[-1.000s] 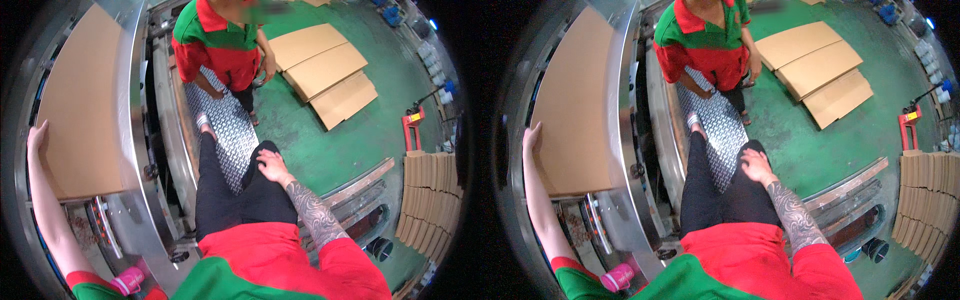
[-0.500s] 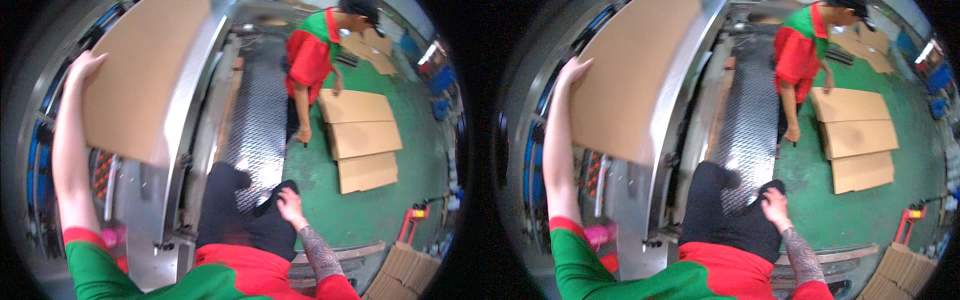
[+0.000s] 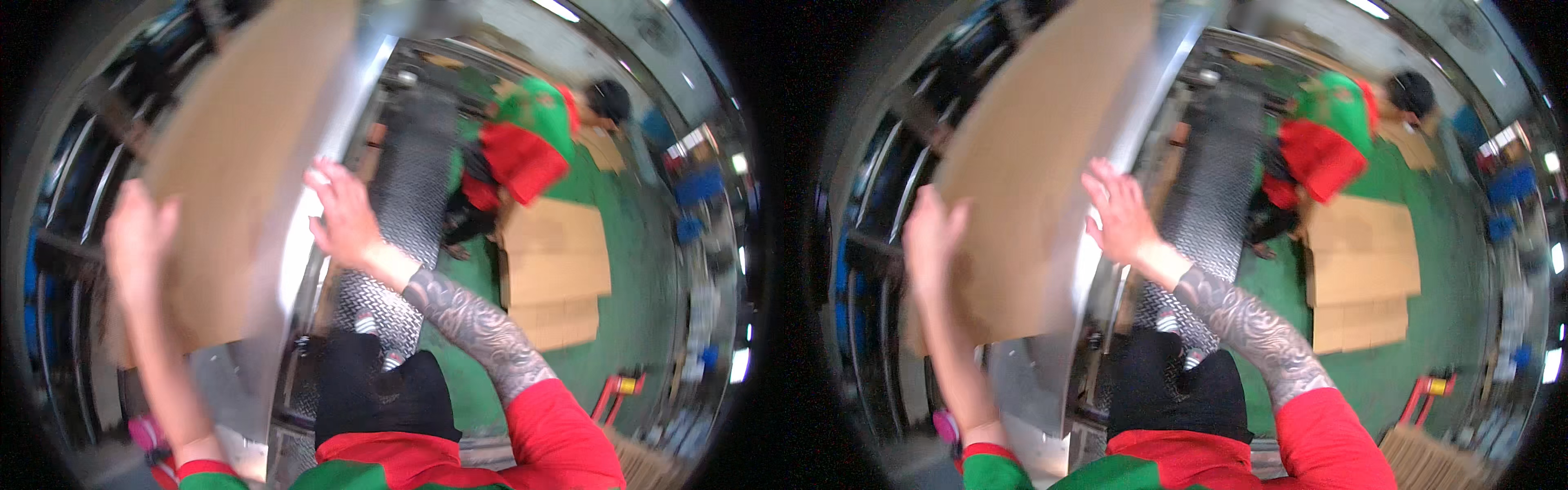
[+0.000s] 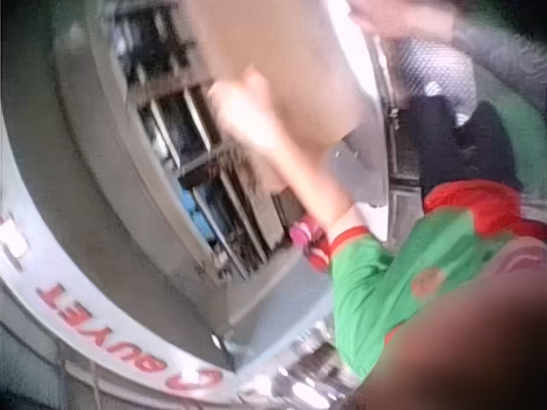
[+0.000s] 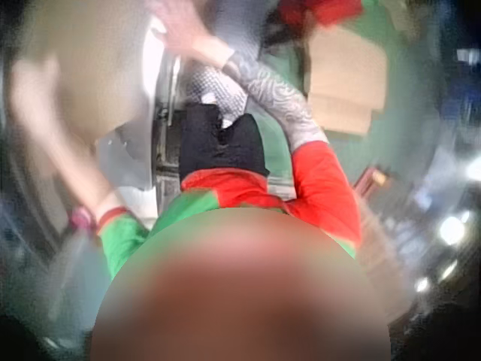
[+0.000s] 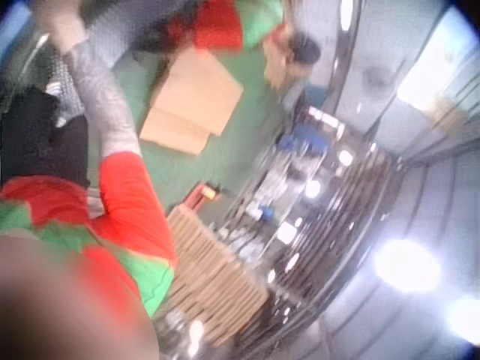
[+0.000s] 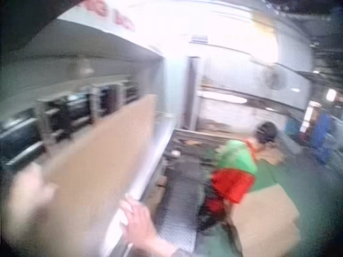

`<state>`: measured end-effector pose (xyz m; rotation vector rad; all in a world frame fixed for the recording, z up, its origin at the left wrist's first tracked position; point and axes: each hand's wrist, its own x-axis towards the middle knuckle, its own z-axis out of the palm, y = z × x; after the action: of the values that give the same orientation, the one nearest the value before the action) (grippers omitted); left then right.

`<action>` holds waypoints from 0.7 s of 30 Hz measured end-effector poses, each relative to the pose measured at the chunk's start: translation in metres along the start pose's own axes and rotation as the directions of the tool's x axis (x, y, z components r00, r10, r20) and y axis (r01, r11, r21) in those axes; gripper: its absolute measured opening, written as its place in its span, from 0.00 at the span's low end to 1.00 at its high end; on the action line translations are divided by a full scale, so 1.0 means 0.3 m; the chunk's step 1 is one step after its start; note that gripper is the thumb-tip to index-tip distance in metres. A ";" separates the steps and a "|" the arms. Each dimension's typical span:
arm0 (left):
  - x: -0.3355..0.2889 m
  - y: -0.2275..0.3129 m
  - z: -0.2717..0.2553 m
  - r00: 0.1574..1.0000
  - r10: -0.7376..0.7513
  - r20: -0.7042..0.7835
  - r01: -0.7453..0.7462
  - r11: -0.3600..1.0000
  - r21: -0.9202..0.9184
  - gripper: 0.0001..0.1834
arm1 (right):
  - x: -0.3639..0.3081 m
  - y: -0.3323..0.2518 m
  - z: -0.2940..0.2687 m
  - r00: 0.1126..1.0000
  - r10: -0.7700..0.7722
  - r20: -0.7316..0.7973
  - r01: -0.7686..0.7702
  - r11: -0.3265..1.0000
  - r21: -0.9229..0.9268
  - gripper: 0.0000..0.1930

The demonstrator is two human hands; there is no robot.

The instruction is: The person picks up flat cardboard sheets from a stack on the floor and places them one by one onto a conveyor belt feeding a processing machine. The person aligns each sheet before it is pulled into the machine. Another worker is visible nearby handling similar sheets.

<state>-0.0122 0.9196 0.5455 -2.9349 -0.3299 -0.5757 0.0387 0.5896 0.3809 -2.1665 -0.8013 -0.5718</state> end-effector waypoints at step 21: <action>-0.739 0.000 0.061 0.362 -0.892 -0.270 0.055 0.309 -0.949 0.63 | 1.018 -0.210 0.078 0.582 -0.426 0.693 0.619 0.785 -0.036 0.40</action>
<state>-0.2058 0.8813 0.4432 -2.5399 -1.3210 -2.8465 0.2137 0.7515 0.5831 -2.3928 -1.9190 -0.1721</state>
